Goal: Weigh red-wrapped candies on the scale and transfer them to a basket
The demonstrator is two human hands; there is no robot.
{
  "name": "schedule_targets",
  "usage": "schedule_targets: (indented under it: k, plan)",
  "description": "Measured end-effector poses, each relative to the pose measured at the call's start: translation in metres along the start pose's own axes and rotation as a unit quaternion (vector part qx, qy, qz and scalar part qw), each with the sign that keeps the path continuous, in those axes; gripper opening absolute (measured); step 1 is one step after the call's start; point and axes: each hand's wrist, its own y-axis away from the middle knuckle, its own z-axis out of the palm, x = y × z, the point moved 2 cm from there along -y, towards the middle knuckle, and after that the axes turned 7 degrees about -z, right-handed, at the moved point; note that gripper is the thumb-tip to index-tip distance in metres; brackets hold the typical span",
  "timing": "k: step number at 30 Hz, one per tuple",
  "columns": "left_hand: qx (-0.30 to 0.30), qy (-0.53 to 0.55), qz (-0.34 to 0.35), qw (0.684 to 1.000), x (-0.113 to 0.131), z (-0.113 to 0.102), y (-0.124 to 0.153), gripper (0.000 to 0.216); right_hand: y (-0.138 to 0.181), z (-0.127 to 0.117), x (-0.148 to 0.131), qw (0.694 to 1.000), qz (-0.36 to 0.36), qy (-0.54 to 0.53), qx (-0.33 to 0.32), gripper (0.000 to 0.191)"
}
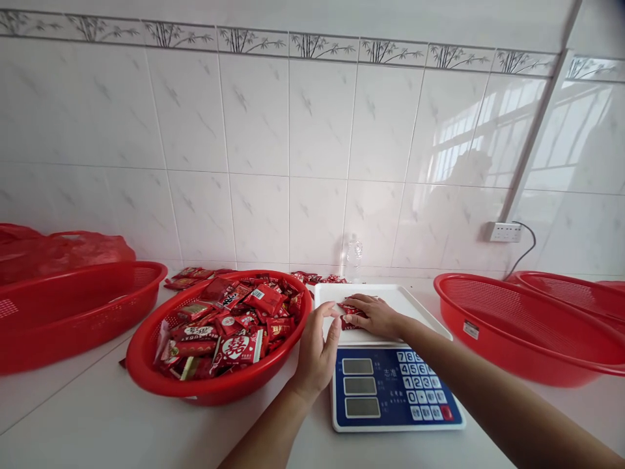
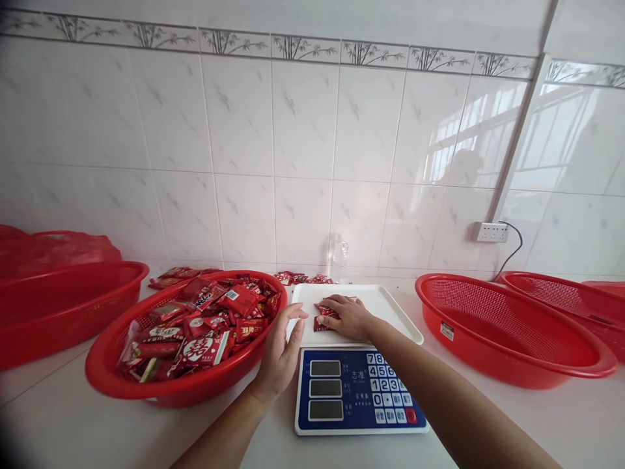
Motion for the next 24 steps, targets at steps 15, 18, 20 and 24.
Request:
schedule_targets:
  k: [15, 18, 20, 24]
  plan:
    - [-0.009, -0.016, -0.006, 1.000, 0.003, -0.001, -0.001, 0.023, 0.004, 0.000, -0.009, 0.996, 0.009, 0.042, 0.078, 0.032]
    - [-0.015, -0.015, 0.000, 1.000, 0.002, -0.001, -0.001, 0.026, 0.005, -0.003, -0.009, 0.995, 0.018, 0.045, 0.092, 0.025]
    - [-0.017, -0.012, 0.002, 1.000, 0.003, -0.001, -0.001, 0.027, 0.004, -0.004, -0.008, 0.994, 0.025, 0.041, 0.097, 0.022]
    - [-0.017, -0.011, 0.003, 1.000, 0.003, -0.001, -0.001, 0.025, 0.004, -0.010, -0.001, 0.992, 0.054, 0.023, 0.108, 0.021]
